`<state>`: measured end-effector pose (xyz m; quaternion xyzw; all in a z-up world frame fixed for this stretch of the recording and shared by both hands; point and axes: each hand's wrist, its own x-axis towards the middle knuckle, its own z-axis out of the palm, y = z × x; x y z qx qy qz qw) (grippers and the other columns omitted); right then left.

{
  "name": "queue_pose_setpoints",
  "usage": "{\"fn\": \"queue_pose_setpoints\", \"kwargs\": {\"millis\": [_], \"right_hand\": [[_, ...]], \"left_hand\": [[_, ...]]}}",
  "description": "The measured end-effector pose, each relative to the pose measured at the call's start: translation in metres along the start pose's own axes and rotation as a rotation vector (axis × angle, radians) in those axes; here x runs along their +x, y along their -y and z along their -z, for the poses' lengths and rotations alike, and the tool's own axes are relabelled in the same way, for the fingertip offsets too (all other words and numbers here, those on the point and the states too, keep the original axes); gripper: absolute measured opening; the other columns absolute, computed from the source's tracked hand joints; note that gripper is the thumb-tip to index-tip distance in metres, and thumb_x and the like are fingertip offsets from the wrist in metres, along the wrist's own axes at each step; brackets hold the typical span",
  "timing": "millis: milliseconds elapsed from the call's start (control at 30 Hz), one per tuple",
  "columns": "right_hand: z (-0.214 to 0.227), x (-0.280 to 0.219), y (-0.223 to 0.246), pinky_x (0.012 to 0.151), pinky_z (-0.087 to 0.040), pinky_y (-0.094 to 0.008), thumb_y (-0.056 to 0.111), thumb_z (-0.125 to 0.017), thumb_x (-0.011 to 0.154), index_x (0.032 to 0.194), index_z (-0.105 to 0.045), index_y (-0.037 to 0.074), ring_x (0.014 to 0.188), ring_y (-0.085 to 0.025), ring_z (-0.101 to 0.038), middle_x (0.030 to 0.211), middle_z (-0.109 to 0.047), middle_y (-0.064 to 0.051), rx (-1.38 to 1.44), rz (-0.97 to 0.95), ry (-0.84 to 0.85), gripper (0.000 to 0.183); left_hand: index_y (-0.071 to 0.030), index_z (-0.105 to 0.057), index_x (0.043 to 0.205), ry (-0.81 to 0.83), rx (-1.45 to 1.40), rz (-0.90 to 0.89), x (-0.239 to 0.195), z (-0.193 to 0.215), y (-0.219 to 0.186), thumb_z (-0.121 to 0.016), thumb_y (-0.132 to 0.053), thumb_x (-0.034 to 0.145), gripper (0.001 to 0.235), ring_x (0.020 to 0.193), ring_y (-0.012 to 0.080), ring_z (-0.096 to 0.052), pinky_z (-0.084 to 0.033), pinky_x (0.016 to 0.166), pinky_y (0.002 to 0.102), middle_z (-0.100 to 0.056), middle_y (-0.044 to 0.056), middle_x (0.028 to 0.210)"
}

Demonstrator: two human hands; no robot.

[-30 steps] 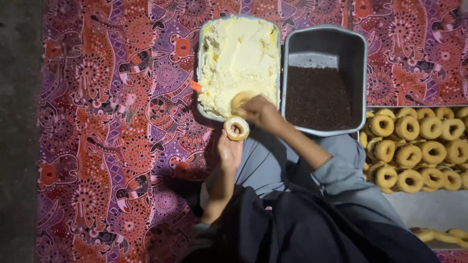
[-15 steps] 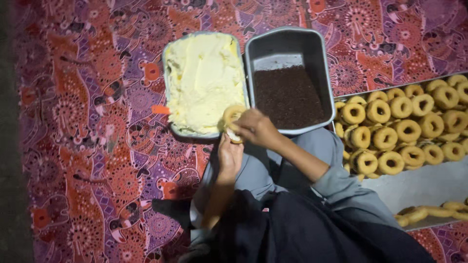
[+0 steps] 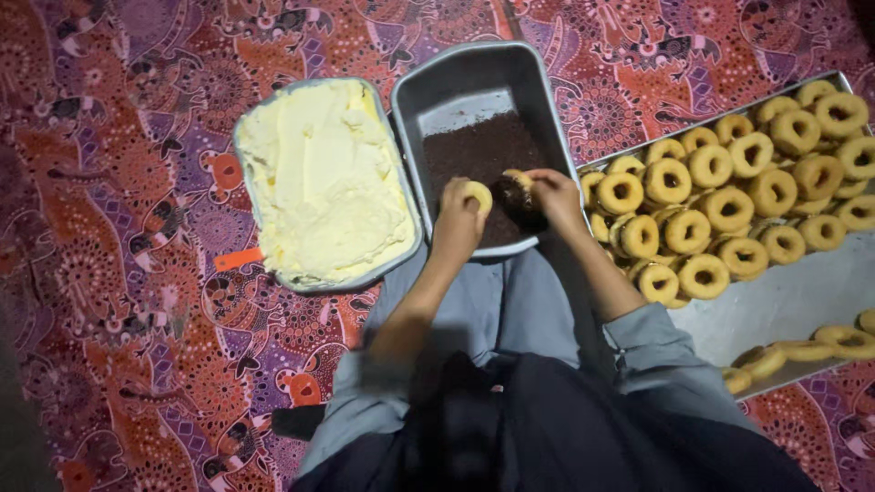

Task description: The person fills ring-shaped donuts with a white cream and then rolls them in a dark crumb topping. The person handles each donut one at a time, places the filled donuts on a metal tray, and repeats the process.

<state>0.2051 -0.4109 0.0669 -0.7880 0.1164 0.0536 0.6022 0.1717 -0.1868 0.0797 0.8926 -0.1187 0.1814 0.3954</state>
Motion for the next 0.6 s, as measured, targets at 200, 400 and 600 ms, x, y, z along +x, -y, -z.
{"fn": "queue_pose_setpoints", "kwargs": {"millis": [200, 400, 600], "right_hand": [[0.014, -0.015, 0.021, 0.074, -0.057, -0.036, 0.012, -0.055, 0.086, 0.117, -0.071, 0.004, 0.085, -0.02, -0.07, 0.098, -0.075, -0.008, 0.658, -0.301, 0.096, 0.036], [-0.018, -0.061, 0.071, 0.097, -0.055, -0.039, 0.006, -0.073, 0.083, 0.117, -0.071, 0.01, 0.106, -0.03, -0.068, 0.112, -0.071, -0.008, -0.379, 0.894, -0.025, 0.034], [-0.022, -0.063, 0.106, 0.094, -0.054, -0.043, 0.012, -0.078, 0.081, 0.123, -0.064, 0.009, 0.109, -0.033, -0.067, 0.119, -0.069, -0.012, -0.029, 0.462, -0.139, 0.044]], "left_hand": [[0.003, -0.064, 0.12, 0.035, -0.425, 0.407, -0.004, -0.045, 0.02, -0.055, -0.013, 0.103, 0.025, 0.114, 0.0368, -0.062, -0.051, 0.099, 0.048, -0.062, 0.024, 0.125], [0.0, -0.057, 0.127, -0.052, -1.774, 1.073, -0.024, -0.057, 0.037, -0.041, -0.014, 0.103, 0.032, 0.113, 0.0293, -0.066, -0.055, 0.1, 0.046, -0.066, 0.016, 0.121], [0.0, -0.055, 0.131, -0.012, -1.766, 1.029, -0.002, -0.037, 0.014, -0.047, -0.016, 0.104, 0.032, 0.113, 0.0317, -0.066, -0.053, 0.103, 0.052, -0.061, 0.02, 0.127]]}}
